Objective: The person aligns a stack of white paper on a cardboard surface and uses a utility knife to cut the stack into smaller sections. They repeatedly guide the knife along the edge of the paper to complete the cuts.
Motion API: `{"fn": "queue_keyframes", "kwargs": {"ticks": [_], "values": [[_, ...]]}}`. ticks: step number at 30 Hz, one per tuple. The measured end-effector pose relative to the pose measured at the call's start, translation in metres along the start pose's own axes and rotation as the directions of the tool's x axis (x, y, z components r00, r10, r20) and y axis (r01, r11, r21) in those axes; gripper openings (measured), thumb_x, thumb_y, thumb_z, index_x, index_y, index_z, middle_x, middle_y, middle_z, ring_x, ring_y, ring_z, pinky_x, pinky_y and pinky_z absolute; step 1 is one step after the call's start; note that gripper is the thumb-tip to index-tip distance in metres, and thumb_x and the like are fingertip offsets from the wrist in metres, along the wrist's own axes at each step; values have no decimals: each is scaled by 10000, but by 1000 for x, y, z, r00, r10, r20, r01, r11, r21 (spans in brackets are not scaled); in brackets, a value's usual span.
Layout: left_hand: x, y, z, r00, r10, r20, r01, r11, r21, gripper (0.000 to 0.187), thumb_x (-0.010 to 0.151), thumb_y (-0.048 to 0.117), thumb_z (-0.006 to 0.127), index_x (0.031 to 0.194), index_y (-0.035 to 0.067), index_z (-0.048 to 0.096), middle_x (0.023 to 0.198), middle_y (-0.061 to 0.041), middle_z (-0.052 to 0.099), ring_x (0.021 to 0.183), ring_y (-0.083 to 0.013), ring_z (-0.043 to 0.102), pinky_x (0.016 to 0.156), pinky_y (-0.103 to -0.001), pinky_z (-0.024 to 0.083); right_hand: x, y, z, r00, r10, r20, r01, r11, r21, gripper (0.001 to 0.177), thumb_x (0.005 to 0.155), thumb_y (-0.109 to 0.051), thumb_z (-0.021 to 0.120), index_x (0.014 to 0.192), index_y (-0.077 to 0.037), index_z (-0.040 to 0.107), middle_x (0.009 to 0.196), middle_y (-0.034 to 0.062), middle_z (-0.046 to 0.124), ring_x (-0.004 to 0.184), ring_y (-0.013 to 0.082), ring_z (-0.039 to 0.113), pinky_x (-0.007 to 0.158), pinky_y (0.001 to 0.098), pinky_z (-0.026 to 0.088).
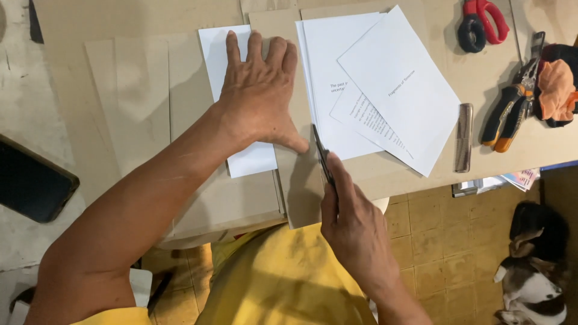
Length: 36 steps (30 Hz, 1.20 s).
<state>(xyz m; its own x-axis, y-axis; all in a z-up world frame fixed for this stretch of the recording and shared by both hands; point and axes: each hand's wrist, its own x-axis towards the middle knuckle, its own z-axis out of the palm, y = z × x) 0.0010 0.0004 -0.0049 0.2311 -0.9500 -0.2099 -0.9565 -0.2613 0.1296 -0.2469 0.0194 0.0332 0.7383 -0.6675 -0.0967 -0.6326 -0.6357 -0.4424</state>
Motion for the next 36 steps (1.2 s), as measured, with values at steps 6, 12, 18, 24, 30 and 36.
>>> {"fn": "queue_keyframes", "kwargs": {"ticks": [6, 12, 18, 24, 30, 36], "values": [[-1, -1, 1, 999, 6, -45, -5, 1000, 17, 1476, 345, 980, 765, 1387, 5, 388, 1310, -142, 427, 1222, -408, 382, 1108, -705, 189, -35, 2, 3, 986, 151, 68, -149, 988, -34, 504, 1013, -240, 518, 1508, -230, 427, 1105, 112, 737, 654, 482, 640, 436, 591, 455], [-1, 1, -3, 1000, -8, 4, 8, 999, 43, 1458, 347, 938, 766, 1392, -3, 382, 1307, -150, 421, 1179, -412, 397, 1112, -706, 198, -62, 14, 9, 990, 137, 40, -135, 990, -42, 542, 998, -219, 547, 1521, -263, 414, 1184, 40, 756, 683, 390, 696, 419, 532, 493], [-3, 1, -13, 996, 6, 87, 5, 991, -132, 1527, 396, 816, 869, 1503, -29, 243, 1477, -205, 309, 1418, -534, 204, 1150, -726, 49, -63, 37, -41, 975, 205, -84, -185, 961, 205, 466, 1002, -196, 510, 1464, -133, 511, 1404, 57, 678, 1300, 229, 647, 1032, 369, 516], [-5, 4, -25, 991, -50, 121, 48, 999, 21, 1345, 401, 933, 814, 1349, 76, 394, 1364, -157, 439, 1277, -413, 384, 1085, -612, 276, 19, 160, -80, 725, 445, -526, -493, 868, 56, 511, 1087, -338, 314, 1538, -114, 402, 1405, 208, 624, 1139, 484, 591, 831, 569, 424], [-7, 6, -22, 991, -83, 105, 83, 997, -3, 1270, 376, 896, 836, 1271, 90, 432, 1342, -146, 463, 1280, -399, 403, 1102, -601, 277, 70, 261, -78, 740, 295, -604, -494, 848, -191, 486, 1062, -294, 484, 1538, -202, 447, 986, 252, 526, 919, 492, 549, 747, 612, 431], [-9, 5, -32, 988, -27, 153, 40, 996, -83, 1532, 391, 903, 798, 1486, -74, 358, 1328, -264, 498, 1356, -524, 382, 1101, -745, 227, 94, 313, -61, 737, 211, -642, -463, 850, -253, 456, 1047, -318, 534, 1496, -239, 530, 1058, 186, 525, 997, 483, 596, 778, 572, 506]]}}
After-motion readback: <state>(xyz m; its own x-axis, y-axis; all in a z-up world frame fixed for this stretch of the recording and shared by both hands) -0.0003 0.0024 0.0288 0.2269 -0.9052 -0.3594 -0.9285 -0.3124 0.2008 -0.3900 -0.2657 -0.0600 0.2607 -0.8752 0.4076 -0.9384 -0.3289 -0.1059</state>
